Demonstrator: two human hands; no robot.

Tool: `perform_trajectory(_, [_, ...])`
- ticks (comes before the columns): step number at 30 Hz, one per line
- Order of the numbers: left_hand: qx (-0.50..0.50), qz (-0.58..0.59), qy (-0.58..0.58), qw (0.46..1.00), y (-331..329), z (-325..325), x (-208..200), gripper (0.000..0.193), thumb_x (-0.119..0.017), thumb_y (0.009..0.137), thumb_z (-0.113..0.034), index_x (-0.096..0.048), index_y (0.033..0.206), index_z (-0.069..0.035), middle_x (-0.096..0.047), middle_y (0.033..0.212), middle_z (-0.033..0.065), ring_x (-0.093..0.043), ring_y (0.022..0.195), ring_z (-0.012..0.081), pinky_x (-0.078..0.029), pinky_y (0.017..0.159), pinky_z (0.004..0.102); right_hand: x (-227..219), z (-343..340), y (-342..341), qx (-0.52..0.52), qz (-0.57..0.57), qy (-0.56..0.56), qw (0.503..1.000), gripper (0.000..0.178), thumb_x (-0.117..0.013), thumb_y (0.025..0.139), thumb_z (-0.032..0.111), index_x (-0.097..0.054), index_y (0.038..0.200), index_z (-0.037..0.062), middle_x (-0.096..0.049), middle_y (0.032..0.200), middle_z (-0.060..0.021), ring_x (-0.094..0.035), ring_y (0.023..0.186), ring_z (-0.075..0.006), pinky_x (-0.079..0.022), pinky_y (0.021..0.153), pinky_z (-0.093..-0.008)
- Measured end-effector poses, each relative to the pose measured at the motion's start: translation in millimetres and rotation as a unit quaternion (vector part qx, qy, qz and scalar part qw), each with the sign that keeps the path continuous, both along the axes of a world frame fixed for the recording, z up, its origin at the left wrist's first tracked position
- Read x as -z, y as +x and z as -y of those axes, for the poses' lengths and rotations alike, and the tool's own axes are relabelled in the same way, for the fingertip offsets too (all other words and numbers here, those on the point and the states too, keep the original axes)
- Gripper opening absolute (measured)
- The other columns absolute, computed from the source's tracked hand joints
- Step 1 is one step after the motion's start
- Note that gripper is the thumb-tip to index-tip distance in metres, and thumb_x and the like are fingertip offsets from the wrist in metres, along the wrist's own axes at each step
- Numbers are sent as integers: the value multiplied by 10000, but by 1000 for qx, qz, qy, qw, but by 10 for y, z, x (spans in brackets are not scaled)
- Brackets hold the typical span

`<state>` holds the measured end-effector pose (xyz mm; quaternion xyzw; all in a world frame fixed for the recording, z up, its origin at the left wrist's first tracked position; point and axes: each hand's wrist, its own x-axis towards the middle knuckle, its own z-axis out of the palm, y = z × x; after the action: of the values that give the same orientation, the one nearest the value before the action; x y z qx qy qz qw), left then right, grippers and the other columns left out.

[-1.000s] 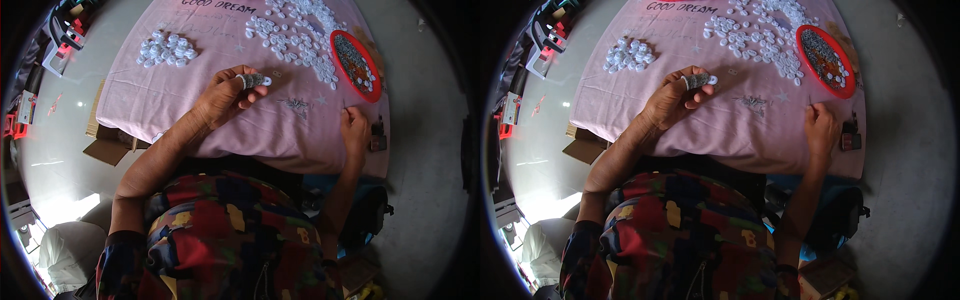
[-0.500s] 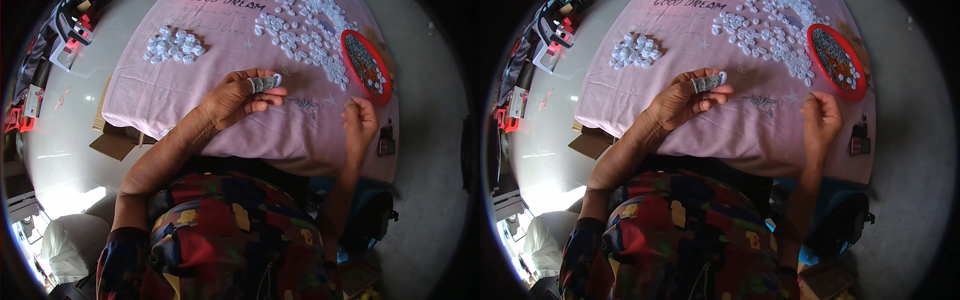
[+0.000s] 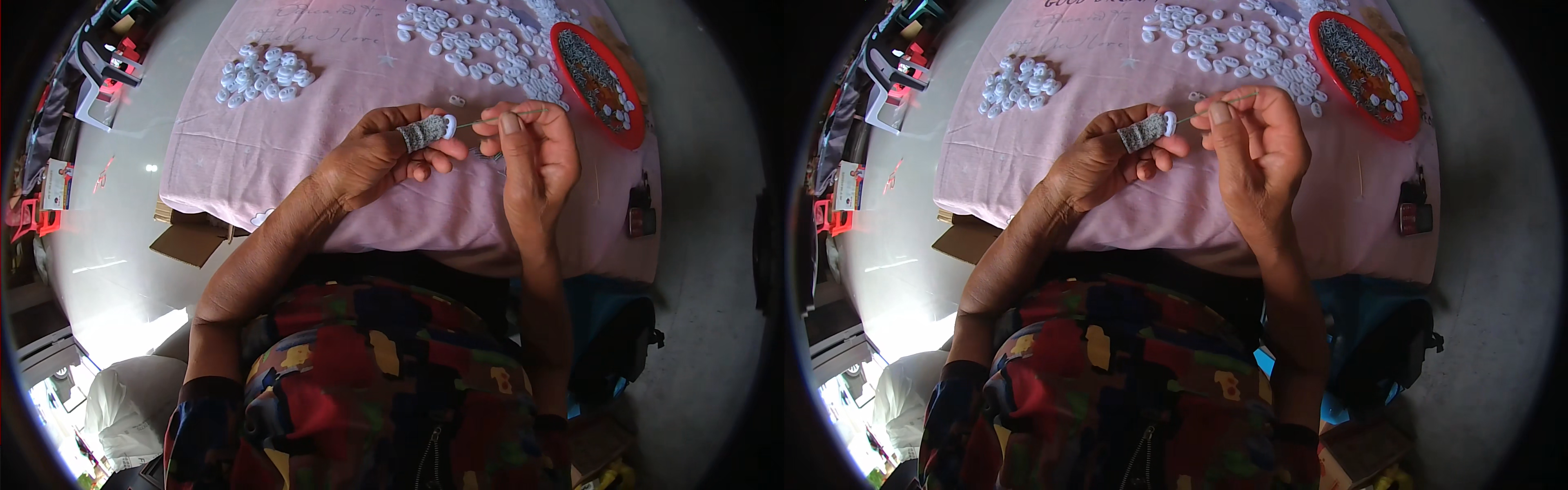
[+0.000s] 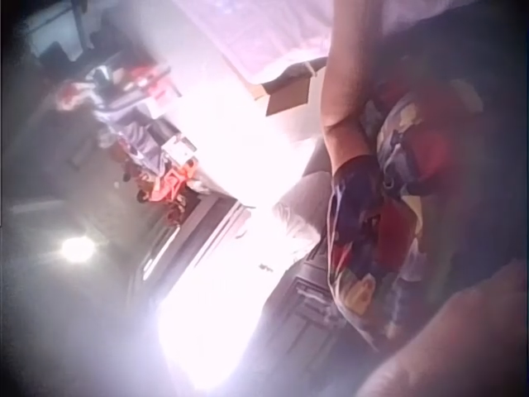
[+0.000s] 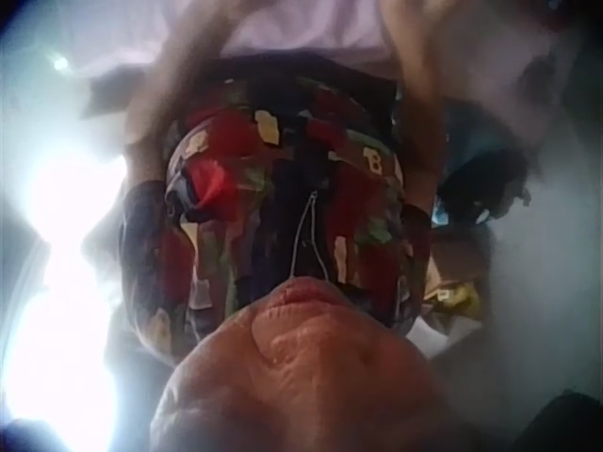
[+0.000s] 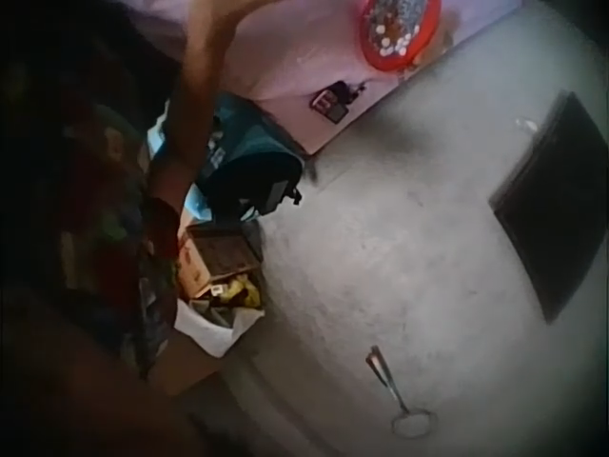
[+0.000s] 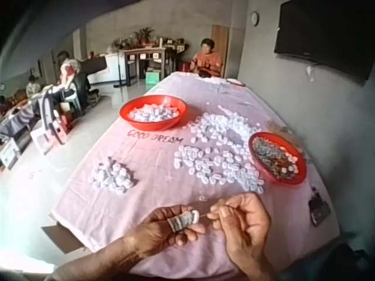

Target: The person assembles plastic cord locks by inserting small metal pins into plastic components by hand and then arranges the plastic pieces on the table.

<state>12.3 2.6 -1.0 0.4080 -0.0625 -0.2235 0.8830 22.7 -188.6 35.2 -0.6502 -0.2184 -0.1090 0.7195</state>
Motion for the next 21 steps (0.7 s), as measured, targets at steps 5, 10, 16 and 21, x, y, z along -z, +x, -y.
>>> perform_trajectory(5, [10, -8, -5, 1000, -17, 34, -11, 316, -548, 961, -133, -496, 1238, 11, -684, 1011, 169, -675, 806, 154, -518, 633, 201, 64, -21, -8, -10, 6, -1, 1000, 75, -557, 951, 28, -525, 1012, -2, -654, 940, -128, -639, 778, -122, -500, 675, -226])
perform_trajectory(10, [3, 15, 31, 999, 12, 78, -24, 298, -534, 969, -144, -511, 1225, 6, -685, 975, 126, -650, 778, 115, -489, 614, 192, 99, -13, -1, 0, 23, -8, 1000, 75, -560, 952, 35, -521, 1001, -7, -654, 928, -127, -621, 755, -106, -495, 696, -222])
perform_trajectory(16, [-14, 54, 121, 991, 71, 152, -109, 254, -504, 971, -115, -531, 1196, 0, -683, 918, 86, -607, 727, 75, -448, 596, 179, 102, 41, 62, 10, 54, -24, 998, 66, -550, 958, 35, -512, 986, -11, -645, 902, -118, -614, 728, -102, -502, 712, -227])
perform_trajectory(21, [-8, 72, 111, 991, 152, 179, -96, 209, -456, 995, -63, -537, 1173, 12, -695, 899, 97, -613, 688, 63, -475, 578, 169, 126, 48, 102, 9, 41, -9, 999, 51, -543, 957, 24, -508, 975, -9, -635, 896, -115, -610, 708, -103, -509, 720, -232])
